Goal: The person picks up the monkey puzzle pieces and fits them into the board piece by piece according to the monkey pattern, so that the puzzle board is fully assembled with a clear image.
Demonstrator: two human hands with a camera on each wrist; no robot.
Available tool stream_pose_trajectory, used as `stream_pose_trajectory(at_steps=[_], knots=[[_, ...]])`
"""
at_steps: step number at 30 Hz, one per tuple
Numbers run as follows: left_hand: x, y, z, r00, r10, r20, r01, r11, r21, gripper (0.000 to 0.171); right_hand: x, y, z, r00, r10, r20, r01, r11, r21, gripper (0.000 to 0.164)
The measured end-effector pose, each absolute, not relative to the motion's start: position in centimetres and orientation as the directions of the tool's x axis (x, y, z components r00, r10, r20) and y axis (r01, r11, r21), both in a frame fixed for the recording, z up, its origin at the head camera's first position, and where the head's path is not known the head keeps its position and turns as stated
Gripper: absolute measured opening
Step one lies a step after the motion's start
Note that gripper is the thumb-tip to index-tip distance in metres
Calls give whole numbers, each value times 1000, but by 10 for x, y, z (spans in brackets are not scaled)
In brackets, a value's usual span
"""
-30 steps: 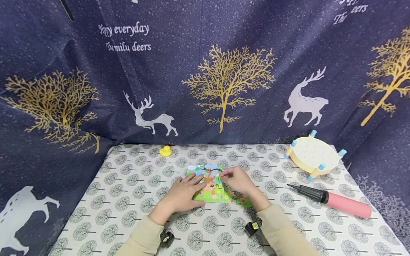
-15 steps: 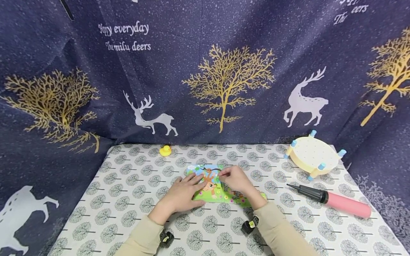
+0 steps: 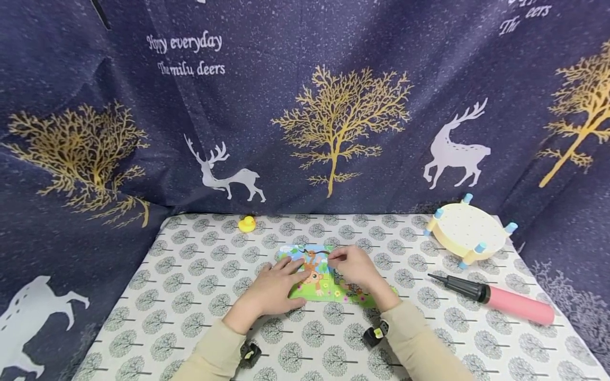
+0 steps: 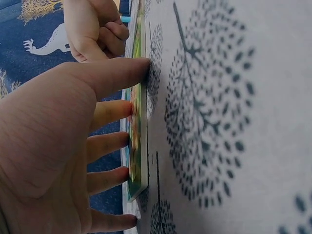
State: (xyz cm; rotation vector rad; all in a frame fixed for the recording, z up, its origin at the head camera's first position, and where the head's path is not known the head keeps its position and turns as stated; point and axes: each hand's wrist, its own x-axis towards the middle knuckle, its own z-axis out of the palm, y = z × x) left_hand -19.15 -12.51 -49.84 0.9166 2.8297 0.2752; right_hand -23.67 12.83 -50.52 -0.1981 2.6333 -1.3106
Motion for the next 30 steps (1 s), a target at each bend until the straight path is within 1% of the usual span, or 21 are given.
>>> stream_pose_trajectory(at_steps=[6,15,18,22,25,30], knots=[[-191,-123,-497,-803,590,-83,559,795,237,71,-233,140,-502,-975,-207,-80,-65,610,-790,15],[-191,-116,-502,-809,586,-46,566,798,207,78,-225,159,-506,-971,-229,-63,-104,648,-754,9],[-191,-113,-504,-811,584,-41,568,801,187,78,-221,165,-506,-965,-256,-59,-125,644,-755,10],[-191,-112,-505,-814,579,-37,566,807,171,77,-214,173,-503,-945,-323,-50,-167,609,-776,13],[-192,-111,-506,-816,578,-34,565,808,165,76,-207,178,-500,-931,-359,-58,-173,577,-798,15],[-193,-111,-505,-814,579,-35,566,806,170,77,-196,184,-498,-910,-404,-88,-173,564,-808,21]])
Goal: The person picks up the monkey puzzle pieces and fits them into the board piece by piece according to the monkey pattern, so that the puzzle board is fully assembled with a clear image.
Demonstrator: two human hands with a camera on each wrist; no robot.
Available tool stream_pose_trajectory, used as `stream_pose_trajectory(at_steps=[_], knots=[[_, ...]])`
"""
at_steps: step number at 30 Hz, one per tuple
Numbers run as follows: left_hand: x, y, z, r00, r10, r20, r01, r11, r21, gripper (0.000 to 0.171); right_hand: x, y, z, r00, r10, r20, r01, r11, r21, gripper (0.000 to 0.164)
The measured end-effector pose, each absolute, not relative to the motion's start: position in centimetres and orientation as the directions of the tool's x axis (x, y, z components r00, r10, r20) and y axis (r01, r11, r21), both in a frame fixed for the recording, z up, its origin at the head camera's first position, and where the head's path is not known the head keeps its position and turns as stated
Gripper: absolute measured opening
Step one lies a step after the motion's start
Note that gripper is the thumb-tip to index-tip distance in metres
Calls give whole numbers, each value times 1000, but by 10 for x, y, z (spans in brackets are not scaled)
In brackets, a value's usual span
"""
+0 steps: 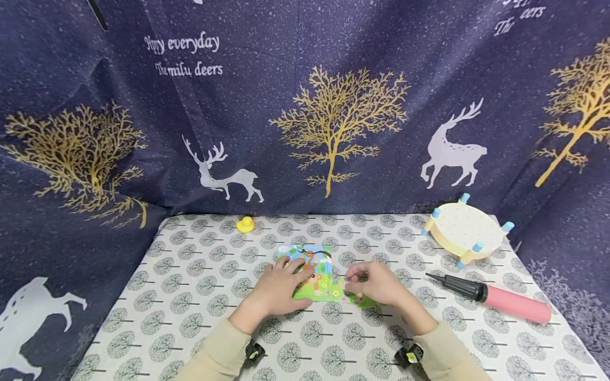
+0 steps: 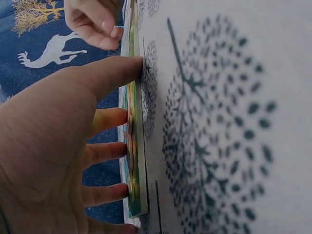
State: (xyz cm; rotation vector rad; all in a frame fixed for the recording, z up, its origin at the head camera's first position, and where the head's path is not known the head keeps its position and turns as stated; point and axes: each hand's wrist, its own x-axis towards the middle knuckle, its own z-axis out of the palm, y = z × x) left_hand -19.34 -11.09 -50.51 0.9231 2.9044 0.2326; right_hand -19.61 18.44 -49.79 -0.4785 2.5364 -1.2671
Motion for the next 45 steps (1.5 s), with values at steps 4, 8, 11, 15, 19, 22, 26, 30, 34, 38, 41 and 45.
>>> stream_pose_trajectory(at_steps=[4,8,11,15,19,22,26,30,34,38,41,45], knots=[[-194,-111,-504,-814,579,-39,564,805,184,78,-190,186,-500,-898,-432,-79,-216,590,-778,26],[-194,-112,-504,-816,577,-40,562,807,179,78,-187,185,-504,-901,-429,-61,-241,614,-751,34],[-194,-112,-505,-817,576,-40,561,809,176,78,-187,182,-506,-900,-434,-48,-262,624,-736,37],[-194,-113,-506,-815,578,-41,565,807,172,78,-187,179,-508,-901,-433,-39,-277,641,-716,36],[-195,-114,-506,-809,587,-38,575,803,159,79,-188,178,-508,-907,-419,-47,-272,667,-694,34],[-195,-117,-504,-804,594,-38,580,796,170,80,-188,177,-507,-908,-416,-56,-272,684,-677,34],[-195,-122,-503,-800,598,-43,582,792,187,80,-187,175,-504,-910,-410,-67,-263,694,-670,35],[-196,-128,-505,-797,602,-41,587,790,178,78,-184,175,-501,-912,-407,-51,-276,702,-657,36],[-195,-134,-504,-792,610,-29,596,782,186,76,-182,176,-500,-909,-417,-14,-313,703,-638,34],[-193,-139,-501,-791,612,-21,596,777,204,73,-181,177,-501,-906,-423,22,-339,692,-638,30],[-193,-144,-501,-787,617,-13,601,772,205,72,-181,177,-501,-905,-425,37,-346,682,-645,27],[-193,-151,-504,-779,627,10,616,762,201,72,-180,178,-502,-906,-420,44,-343,671,-658,21]])
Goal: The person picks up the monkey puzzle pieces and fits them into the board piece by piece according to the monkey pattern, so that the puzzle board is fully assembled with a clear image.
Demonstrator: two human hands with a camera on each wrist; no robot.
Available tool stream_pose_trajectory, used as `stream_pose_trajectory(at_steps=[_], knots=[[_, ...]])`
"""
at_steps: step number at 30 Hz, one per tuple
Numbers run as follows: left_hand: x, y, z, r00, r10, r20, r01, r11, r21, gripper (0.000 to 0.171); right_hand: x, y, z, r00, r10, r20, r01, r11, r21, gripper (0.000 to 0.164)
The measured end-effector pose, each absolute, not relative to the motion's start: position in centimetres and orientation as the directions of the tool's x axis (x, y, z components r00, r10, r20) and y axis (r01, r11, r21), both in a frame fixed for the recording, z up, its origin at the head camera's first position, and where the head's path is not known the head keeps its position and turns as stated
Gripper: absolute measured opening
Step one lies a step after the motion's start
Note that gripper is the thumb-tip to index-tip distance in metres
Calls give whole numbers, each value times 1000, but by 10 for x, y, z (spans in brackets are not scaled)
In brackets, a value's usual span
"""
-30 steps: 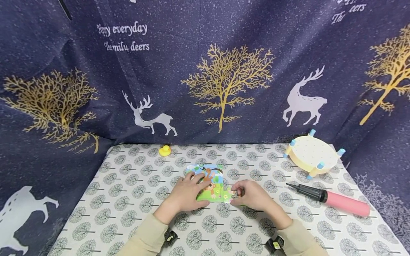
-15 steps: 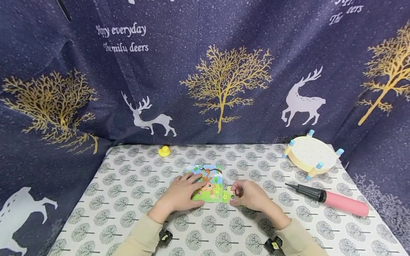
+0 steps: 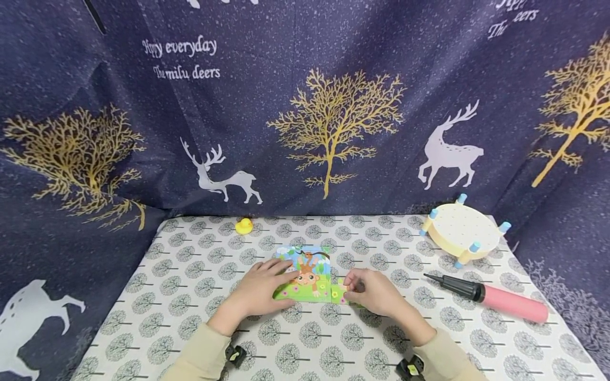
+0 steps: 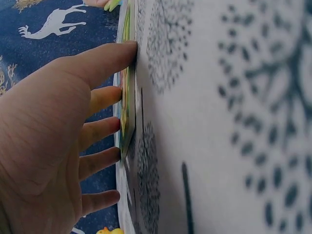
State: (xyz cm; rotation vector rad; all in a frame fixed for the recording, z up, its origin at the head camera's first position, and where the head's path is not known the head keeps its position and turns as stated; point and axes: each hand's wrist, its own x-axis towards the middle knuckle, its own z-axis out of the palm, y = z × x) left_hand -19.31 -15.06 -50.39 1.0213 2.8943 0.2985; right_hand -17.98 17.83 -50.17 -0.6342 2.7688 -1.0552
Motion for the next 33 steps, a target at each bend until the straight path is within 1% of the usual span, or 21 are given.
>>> stream_pose_trajectory(at_steps=[6,11,15,19,25,33], knots=[[-193,-159,-507,-774,632,33,625,756,194,71,-179,179,-504,-905,-421,56,-347,657,-669,13],[-191,-166,-507,-778,628,31,621,760,191,70,-180,182,-505,-899,-437,8,-294,593,-749,6],[-191,-169,-506,-779,626,33,619,760,196,70,-182,184,-504,-894,-445,-40,-224,524,-822,6],[-191,-172,-505,-785,618,30,610,765,206,72,-185,182,-503,-896,-441,-41,-202,488,-849,8],[-192,-175,-506,-789,613,25,603,767,221,73,-190,173,-500,-909,-416,-33,-187,476,-859,11],[-192,-179,-506,-792,610,26,599,768,229,73,-198,149,-499,-905,-425,25,-262,511,-819,10]])
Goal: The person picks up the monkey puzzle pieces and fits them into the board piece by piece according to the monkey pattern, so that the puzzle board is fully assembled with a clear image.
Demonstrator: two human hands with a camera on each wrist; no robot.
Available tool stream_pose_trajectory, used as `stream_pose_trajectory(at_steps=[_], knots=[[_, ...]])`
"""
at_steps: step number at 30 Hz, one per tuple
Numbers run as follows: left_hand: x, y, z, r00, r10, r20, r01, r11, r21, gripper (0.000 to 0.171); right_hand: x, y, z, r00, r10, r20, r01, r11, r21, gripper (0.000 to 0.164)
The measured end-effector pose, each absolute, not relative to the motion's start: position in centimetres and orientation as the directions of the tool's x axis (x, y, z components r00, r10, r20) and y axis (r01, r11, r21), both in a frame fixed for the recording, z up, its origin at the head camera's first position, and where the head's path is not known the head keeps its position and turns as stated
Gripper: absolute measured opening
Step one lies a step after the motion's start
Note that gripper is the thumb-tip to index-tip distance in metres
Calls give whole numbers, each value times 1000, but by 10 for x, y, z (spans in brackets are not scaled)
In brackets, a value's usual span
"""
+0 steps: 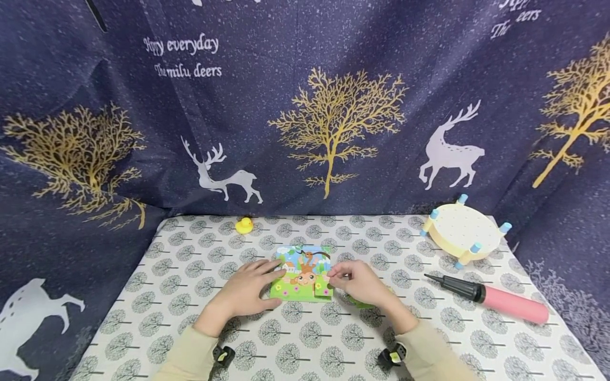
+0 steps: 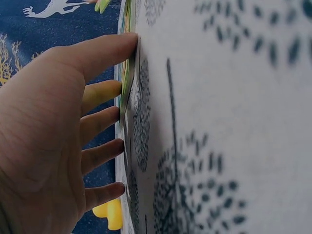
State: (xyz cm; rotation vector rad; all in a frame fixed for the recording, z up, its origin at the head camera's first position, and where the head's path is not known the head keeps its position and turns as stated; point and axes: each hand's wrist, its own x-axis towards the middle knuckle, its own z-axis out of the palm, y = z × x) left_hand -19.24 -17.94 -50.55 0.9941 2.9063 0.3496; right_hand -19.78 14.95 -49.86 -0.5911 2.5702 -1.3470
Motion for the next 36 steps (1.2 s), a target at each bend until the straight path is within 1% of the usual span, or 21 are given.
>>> stream_pose_trajectory(at_steps=[10,17,21,30,36], knots=[[-193,-180,-505,-797,604,19,589,769,251,74,-204,112,-499,-898,-440,1,-245,497,-833,9],[-194,-181,-506,-795,606,33,595,767,243,73,-210,85,-508,-887,-460,42,-307,520,-797,7],[-194,-181,-505,-792,609,39,599,764,240,73,-211,73,-510,-889,-456,39,-313,544,-779,6],[-194,-181,-505,-801,598,35,586,769,254,76,-208,55,-511,-902,-432,-1,-287,600,-747,5],[-193,-180,-504,-800,599,37,588,769,251,76,-206,49,-512,-904,-427,4,-289,604,-743,4]])
